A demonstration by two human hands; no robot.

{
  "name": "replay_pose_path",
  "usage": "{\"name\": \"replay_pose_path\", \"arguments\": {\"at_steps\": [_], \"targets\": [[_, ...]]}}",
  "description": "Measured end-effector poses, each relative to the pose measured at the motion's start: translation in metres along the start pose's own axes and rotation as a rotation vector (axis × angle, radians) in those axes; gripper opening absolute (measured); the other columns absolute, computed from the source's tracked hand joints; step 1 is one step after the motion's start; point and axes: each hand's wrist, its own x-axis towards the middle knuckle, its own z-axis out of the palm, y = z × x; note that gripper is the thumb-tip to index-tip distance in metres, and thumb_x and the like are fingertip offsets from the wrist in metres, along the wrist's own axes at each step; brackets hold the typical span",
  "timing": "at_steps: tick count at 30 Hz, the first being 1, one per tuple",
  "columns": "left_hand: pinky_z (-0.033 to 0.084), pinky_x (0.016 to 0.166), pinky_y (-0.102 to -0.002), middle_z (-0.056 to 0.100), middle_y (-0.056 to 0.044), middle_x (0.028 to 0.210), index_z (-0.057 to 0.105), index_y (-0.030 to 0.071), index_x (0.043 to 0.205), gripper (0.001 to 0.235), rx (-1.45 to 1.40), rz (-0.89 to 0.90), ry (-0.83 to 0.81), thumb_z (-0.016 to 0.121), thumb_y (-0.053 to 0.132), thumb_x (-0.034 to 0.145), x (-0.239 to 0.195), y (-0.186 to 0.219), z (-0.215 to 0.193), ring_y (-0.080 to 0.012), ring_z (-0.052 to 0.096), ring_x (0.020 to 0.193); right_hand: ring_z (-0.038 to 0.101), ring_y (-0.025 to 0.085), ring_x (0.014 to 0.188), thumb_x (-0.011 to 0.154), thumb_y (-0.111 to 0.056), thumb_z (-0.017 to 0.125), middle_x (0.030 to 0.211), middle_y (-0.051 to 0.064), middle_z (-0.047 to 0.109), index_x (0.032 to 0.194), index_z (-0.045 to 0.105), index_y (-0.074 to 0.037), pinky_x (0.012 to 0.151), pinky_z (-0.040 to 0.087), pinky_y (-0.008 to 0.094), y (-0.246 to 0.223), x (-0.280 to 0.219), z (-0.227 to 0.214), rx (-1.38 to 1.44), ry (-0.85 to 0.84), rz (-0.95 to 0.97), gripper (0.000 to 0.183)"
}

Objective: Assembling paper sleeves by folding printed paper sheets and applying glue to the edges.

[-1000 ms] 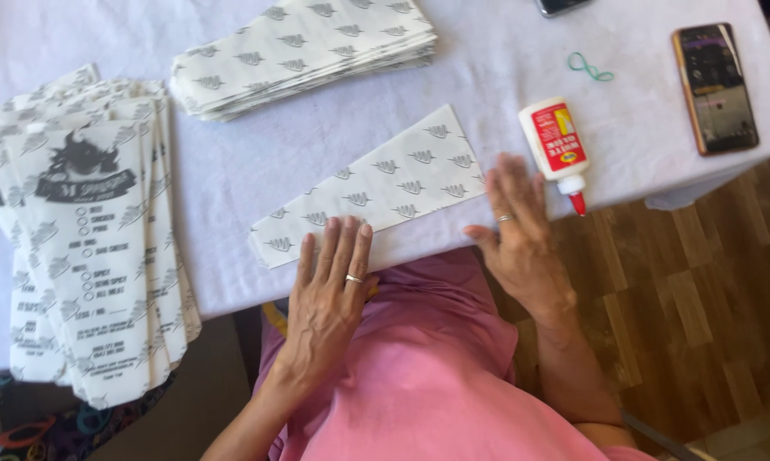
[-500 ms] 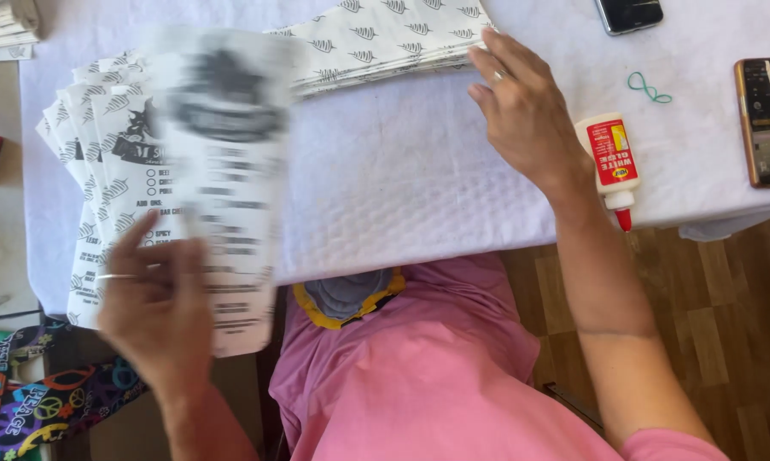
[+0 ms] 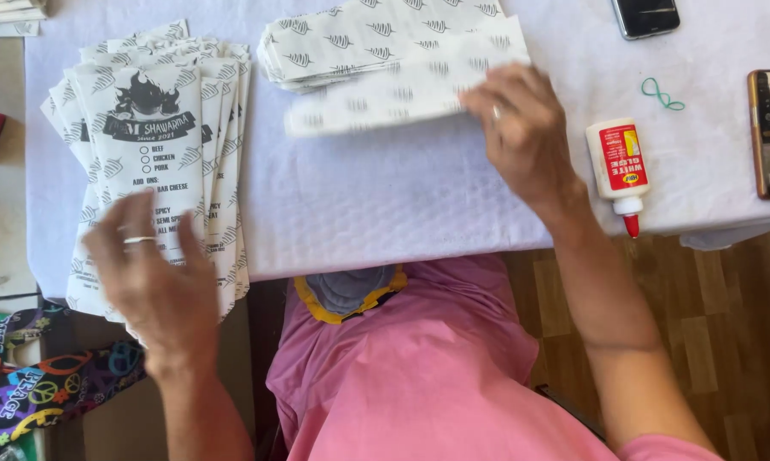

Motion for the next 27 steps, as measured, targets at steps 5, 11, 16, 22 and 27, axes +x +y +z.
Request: {"name": "replay_pose_path", "arguments": {"at_steps": [5, 11, 16, 22, 27], "targets": [[0.056, 0.109, -0.053, 0.058, -0.032, 0.134, 0.060, -0.011, 0.128, 0.030, -0.354, 0.279, -0.187, 0.071, 0.001, 0.102, 0.009, 0.080, 0.033, -0.0466, 0.059, 0.127, 0.065, 0.040, 0.100, 0.092, 0.022, 0.068, 0.101, 0.020, 0.073, 0.103, 0.077, 0.009, 0.086, 0.055, 0.048, -0.052, -0.038, -0.033, 0.126, -0.087, 0.094, 0.020], [0.048, 0.112, -0.054, 0.062, -0.028, 0.139, 0.066, -0.006, 0.128, 0.034, -0.456, 0.426, -0.348, 0.067, 0.016, 0.102, 0.002, 0.128, 0.075, -0.0470, 0.054, 0.135, 0.063, 0.039, 0.114, 0.100, -0.014, 0.080, 0.118, 0.018, 0.070, 0.113, 0.075, 0.002, 0.101, 0.050, 0.049, -0.023, -0.095, -0.071, 0.005, -0.133, 0.378, 0.022], [0.045, 0.116, -0.054, 0.062, -0.028, 0.139, 0.065, -0.008, 0.128, 0.033, -0.464, 0.449, -0.402, 0.066, 0.014, 0.103, 0.004, 0.126, 0.081, -0.0466, 0.053, 0.136, 0.050, 0.046, 0.109, 0.098, -0.038, 0.089, 0.118, 0.030, 0.061, 0.138, 0.071, 0.014, 0.093, 0.044, 0.056, 0.026, -0.141, -0.111, -0.349, -0.349, 0.792, 0.068], [0.051, 0.109, -0.052, 0.064, -0.027, 0.135, 0.065, -0.008, 0.125, 0.031, -0.420, 0.485, -0.375, 0.066, 0.013, 0.102, 0.008, 0.126, 0.080, -0.0456, 0.057, 0.132, 0.059, 0.013, 0.079, 0.086, -0.028, 0.091, 0.106, 0.006, 0.068, 0.124, 0.074, -0.002, 0.060, 0.053, 0.032, 0.028, -0.131, -0.109, 0.152, -0.278, 1.316, 0.049], [0.058, 0.098, -0.047, 0.068, -0.023, 0.132, 0.068, 0.000, 0.122, 0.023, -0.423, 0.492, -0.372, 0.064, 0.014, 0.105, 0.012, 0.123, 0.079, -0.0420, 0.064, 0.127, 0.065, 0.012, 0.101, 0.090, -0.001, 0.081, 0.106, 0.002, 0.065, 0.130, 0.061, -0.007, 0.094, 0.063, 0.030, 0.018, -0.148, -0.103, 0.896, 0.537, 1.299, 0.045]]}}
